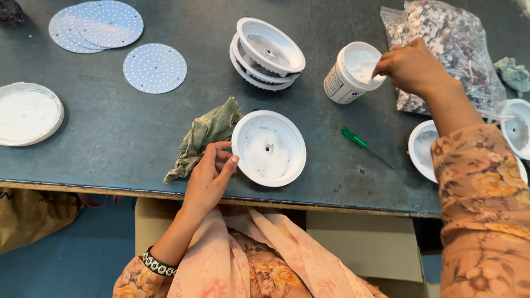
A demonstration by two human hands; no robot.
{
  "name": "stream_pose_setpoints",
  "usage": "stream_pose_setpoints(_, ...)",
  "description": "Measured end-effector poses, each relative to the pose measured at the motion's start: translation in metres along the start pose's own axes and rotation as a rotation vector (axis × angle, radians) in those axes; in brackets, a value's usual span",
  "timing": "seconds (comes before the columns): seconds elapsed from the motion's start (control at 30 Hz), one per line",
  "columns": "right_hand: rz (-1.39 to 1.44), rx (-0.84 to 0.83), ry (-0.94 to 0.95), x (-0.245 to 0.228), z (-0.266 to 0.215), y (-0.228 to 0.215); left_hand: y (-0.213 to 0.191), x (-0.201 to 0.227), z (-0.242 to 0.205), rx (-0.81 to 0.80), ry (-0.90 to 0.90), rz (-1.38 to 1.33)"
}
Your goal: The person applies a white paste to the center of circular plastic components using a small spatula. They repeatedly dip the spatula into a container, spread the paste on the component, and place the finished pieces into a stack.
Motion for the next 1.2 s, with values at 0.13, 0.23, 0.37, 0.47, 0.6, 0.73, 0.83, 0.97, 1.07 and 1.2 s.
stream_pose_setpoints(0.13, -0.420, 0.071, -0.074, -0.001, 0.000, -0.009, 0.004, -0.011, 0.005, 0.020, -0.005, -0.062)
stream_pose_setpoints(0.23, -0.362, 0.226, -0.012, 0.000, 0.003, -0.006, 0.000, -0.017, 0.006, 0.076, -0.006, -0.074)
stream_pose_setpoints(0.37, 0.532, 0.430, 0.390, 0.005, 0.000, 0.024, -0.012, -0.018, 0.011, 0.174, 0.028, -0.015)
stream_pose_setpoints(0.47, 1.197, 0.619, 0.553, 0.009, -0.005, 0.055, -0.013, -0.015, 0.020, 0.131, 0.003, -0.148)
stream_pose_setpoints(0.6, 1.552, 0.796, 0.779, 0.011, -0.018, 0.079, -0.007, -0.005, 0.029, 0.204, 0.173, -0.009)
stream_pose_setpoints(0.73, 1.850, 0.862, 0.880, 0.011, -0.030, 0.082, 0.005, -0.009, 0.047, 0.172, 0.256, -0.004)
stream_pose_setpoints(0.83, 1.984, 0.864, 0.950, 0.014, -0.033, 0.077, 0.018, -0.015, 0.082, 0.137, 0.284, 0.054)
stream_pose_setpoints(0.97, 2.139, 0.863, 0.799, 0.018, -0.027, 0.064, 0.032, -0.021, 0.125, -0.006, 0.073, 0.215)
stream_pose_setpoints(1.07, 2.215, 0.789, 0.590, -0.013, -0.018, 0.051, 0.034, -0.028, 0.145, -0.145, 0.122, 0.430)
stream_pose_setpoints(1.2, 2.002, 0.685, 0.628, -0.087, -0.018, 0.020, 0.034, -0.036, 0.151, -0.261, 0.069, 0.300)
Point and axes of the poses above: each hand's wrist, its own z-axis towards the middle knuckle, its own y-axis out of the palm, x = y × z, the point moved 1 cm from there along z, towards the middle knuckle, and after that the axes turned 3 degrees about -y, right-handed, at the moved point
